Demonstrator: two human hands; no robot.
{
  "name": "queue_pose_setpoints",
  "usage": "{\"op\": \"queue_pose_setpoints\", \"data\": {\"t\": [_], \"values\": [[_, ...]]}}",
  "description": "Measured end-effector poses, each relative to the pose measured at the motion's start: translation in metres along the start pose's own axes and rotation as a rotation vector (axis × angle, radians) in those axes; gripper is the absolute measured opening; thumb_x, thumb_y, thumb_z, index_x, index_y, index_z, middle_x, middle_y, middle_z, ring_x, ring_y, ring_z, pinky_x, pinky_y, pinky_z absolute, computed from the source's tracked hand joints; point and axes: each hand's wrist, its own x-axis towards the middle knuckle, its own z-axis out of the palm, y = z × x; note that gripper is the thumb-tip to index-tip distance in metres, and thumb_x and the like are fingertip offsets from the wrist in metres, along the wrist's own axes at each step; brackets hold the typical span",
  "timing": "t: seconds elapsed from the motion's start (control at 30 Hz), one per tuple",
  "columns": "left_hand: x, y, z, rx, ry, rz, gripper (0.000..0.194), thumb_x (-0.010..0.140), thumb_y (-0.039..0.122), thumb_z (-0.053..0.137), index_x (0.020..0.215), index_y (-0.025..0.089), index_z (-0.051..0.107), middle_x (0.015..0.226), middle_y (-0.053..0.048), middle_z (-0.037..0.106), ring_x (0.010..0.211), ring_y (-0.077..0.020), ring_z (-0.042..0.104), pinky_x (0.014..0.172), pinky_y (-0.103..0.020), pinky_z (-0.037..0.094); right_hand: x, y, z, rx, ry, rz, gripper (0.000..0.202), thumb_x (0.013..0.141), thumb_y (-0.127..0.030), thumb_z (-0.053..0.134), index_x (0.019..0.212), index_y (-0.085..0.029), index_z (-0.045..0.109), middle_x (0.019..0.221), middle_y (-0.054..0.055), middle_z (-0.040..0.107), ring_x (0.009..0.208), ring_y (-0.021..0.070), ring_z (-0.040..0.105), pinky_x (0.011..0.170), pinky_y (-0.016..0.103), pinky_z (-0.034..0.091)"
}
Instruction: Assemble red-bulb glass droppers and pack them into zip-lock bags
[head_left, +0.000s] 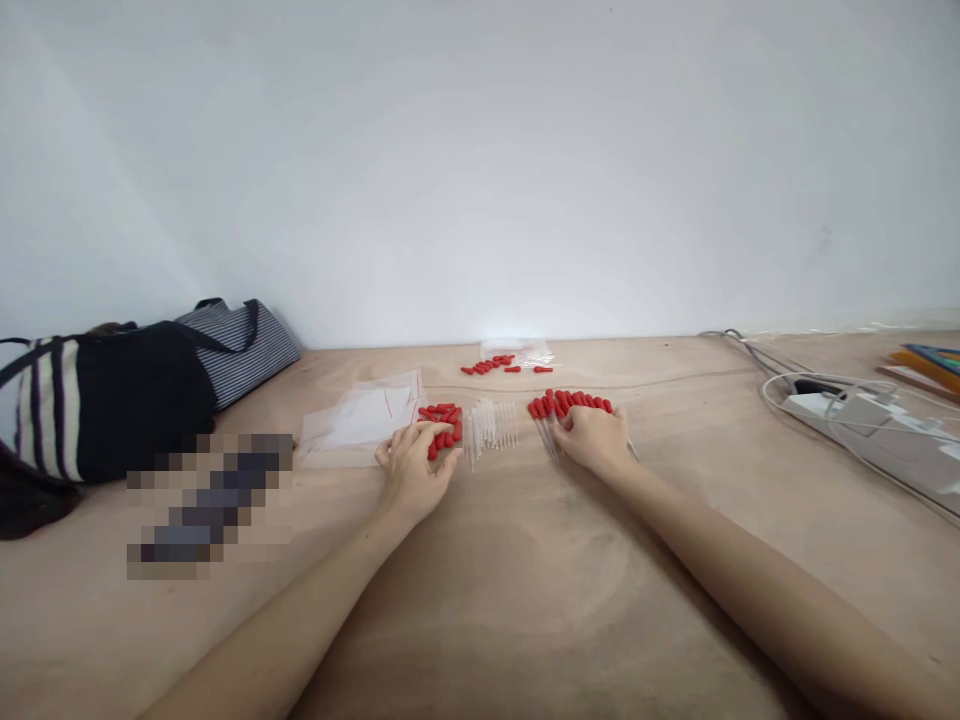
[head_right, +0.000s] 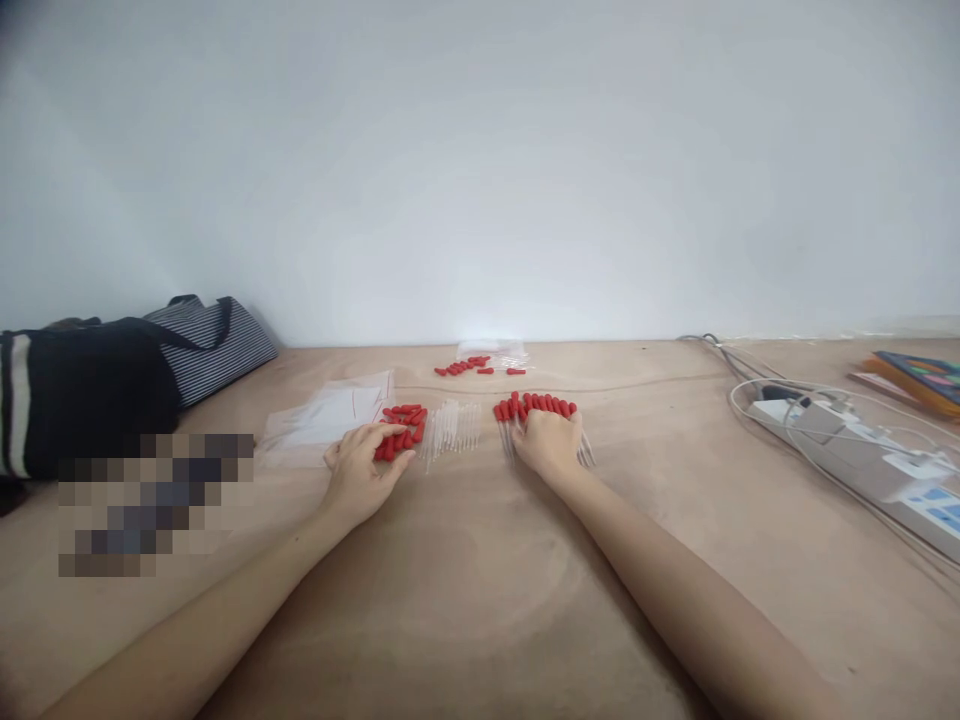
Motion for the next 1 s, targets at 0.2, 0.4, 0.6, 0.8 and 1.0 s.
{"op": "queue_pose_setpoints", "data": {"t": [0.2, 0.4, 0.6, 0.8, 1.0], "values": [[0.002, -0.003, 0.001, 0.01, -0.001, -0.02, 0.018, 0.072, 0.027, 0.059, 0.09, 0.025, 0.058, 0.1, -0.003, 0.058, 0.097, -0.0237, 0.049, 0.083, -0.041, 0.027, -0.004, -0.006, -0.003, -0.039, -0.081, -0.023, 0.036, 0.077, -0.041, 0.037, 0.07, -0.015, 0.062, 0.074, 0.01, 0.063, 0.075, 0.0227, 0.056, 0.074, 0.037, 0.024], [0.003, -0.005, 0.0, 0.013, -0.01, -0.027, 0.016, 0.073, 0.028, 0.058, 0.089, 0.026, 0.059, 0.1, -0.004, 0.058, 0.098, -0.0244, 0.048, 0.083, -0.043, 0.026, 0.001, -0.012, 0.002, -0.008, -0.06, -0.021, 0.039, 0.076, -0.047, 0.04, 0.069, -0.015, 0.062, 0.074, 0.011, 0.064, 0.074, 0.0242, 0.057, 0.073, 0.039, 0.025], [0.004, -0.006, 0.002, 0.021, -0.017, -0.038, 0.016, 0.072, 0.028, 0.058, 0.088, 0.026, 0.059, 0.101, -0.004, 0.058, 0.098, -0.0247, 0.048, 0.083, -0.044, 0.026, -0.002, -0.013, 0.002, 0.02, 0.033, -0.044, 0.039, 0.077, -0.048, 0.037, 0.071, -0.016, 0.059, 0.074, 0.009, 0.064, 0.074, 0.0224, 0.056, 0.075, 0.039, 0.023], [0.003, -0.006, 0.002, 0.014, -0.016, -0.039, 0.014, 0.072, 0.028, 0.059, 0.086, 0.026, 0.06, 0.099, -0.003, 0.058, 0.098, -0.0245, 0.048, 0.083, -0.044, 0.026, -0.001, -0.035, 0.006, 0.059, 0.071, -0.101, 0.032, 0.077, -0.042, 0.041, 0.086, -0.015, 0.055, 0.072, 0.008, 0.064, 0.072, 0.0218, 0.057, 0.074, 0.037, 0.021], [0.003, -0.006, 0.002, 0.02, -0.025, -0.032, 0.012, 0.073, 0.028, 0.058, 0.084, 0.025, 0.061, 0.099, -0.003, 0.058, 0.097, -0.0245, 0.048, 0.083, -0.044, 0.026, 0.002, -0.027, 0.011, 0.025, 0.032, -0.09, 0.03, 0.077, -0.039, 0.041, 0.091, -0.016, 0.055, 0.074, 0.009, 0.065, 0.074, 0.0223, 0.057, 0.074, 0.037, 0.02]]}}
